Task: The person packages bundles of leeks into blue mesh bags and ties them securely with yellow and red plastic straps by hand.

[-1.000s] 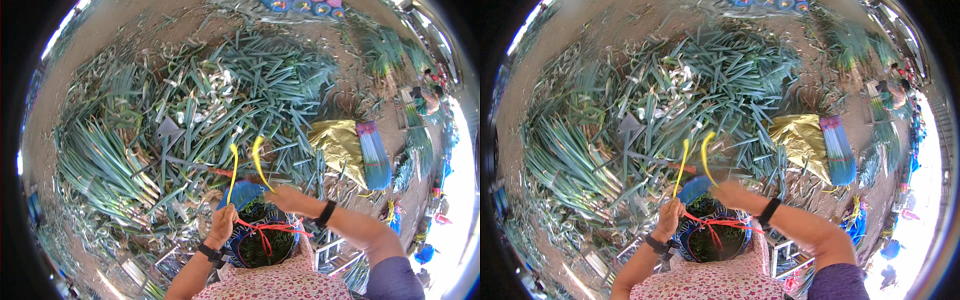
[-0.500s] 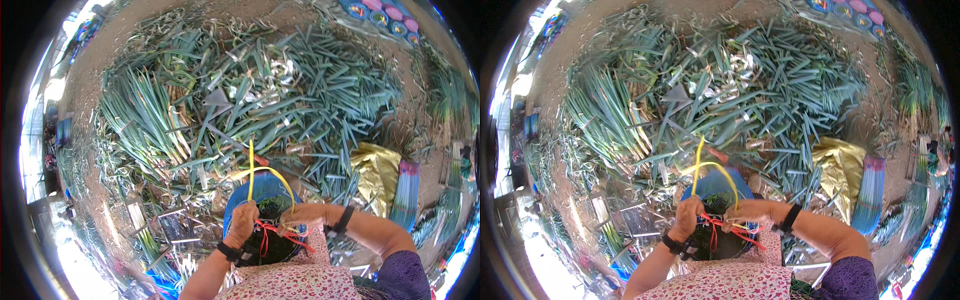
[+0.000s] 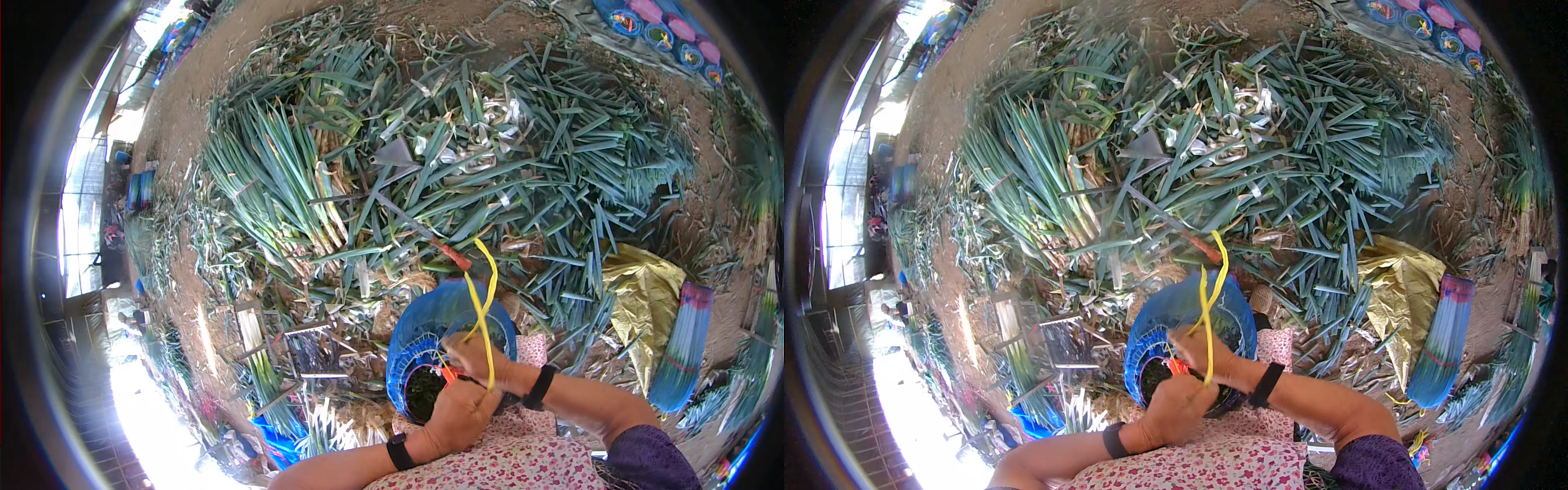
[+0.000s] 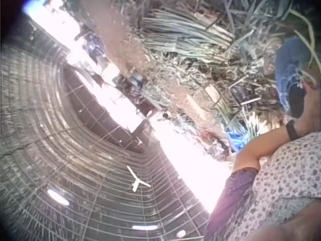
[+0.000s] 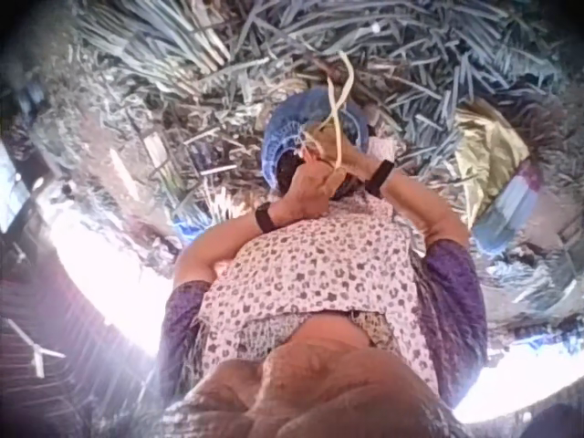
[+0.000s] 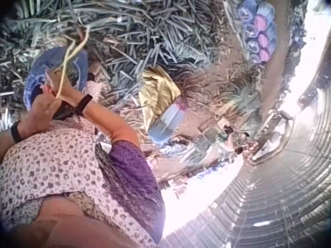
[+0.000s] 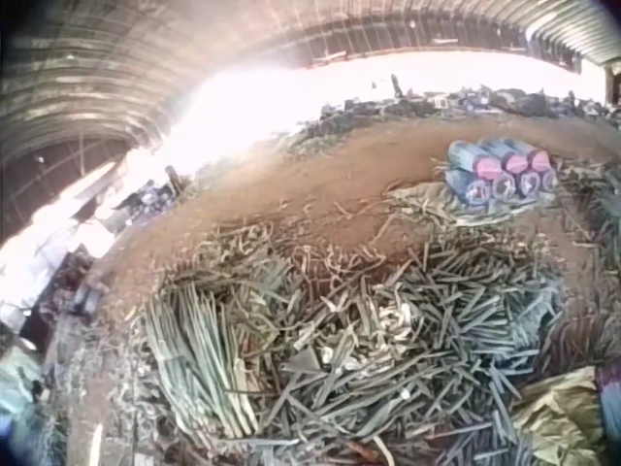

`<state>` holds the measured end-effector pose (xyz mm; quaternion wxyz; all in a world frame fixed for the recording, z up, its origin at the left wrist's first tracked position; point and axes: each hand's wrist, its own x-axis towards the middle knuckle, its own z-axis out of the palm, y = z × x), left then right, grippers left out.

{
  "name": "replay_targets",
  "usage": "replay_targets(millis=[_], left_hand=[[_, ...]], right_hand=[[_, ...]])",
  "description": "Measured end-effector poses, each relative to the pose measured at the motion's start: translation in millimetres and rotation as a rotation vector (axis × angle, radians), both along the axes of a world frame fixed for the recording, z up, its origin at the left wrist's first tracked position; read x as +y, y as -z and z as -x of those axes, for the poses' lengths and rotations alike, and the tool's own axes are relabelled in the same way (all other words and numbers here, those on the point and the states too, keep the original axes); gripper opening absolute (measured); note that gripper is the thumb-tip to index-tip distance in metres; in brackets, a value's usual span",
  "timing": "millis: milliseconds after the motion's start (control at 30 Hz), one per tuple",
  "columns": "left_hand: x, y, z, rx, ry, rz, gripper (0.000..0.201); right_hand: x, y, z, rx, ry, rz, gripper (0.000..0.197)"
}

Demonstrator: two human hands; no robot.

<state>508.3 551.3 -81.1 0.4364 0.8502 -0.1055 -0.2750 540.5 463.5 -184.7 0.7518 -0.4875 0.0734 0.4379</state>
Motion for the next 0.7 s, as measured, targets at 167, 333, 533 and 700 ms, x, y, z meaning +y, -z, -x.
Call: replay_targets(millis=[167,333,533,700], left_hand=[[-24.7,-26.3,5.4,0.117,0.300,0.123,0.028],[14.8,41.8,-42.9,0.284,-0.303,0.354,0.024],[64.4,63.1,-110.4,0.413,-0.463,0.526,0.033],[69.8,75.9,-132.6,0.454,-0.374,0.464,0.034]], right_hand=[[5.8,-24.4,-7.6,0.048,0.204,-0.156,0.027],[-4.1,48.9,-7.3,-0.287,0.276,-0.017,0.024],[-13.8,15.7,-49.2,-0.605,-0.057,0.441,0.029],[-15.5,26.4,-62.2,-0.927,-0.067,0.584,0.024]])
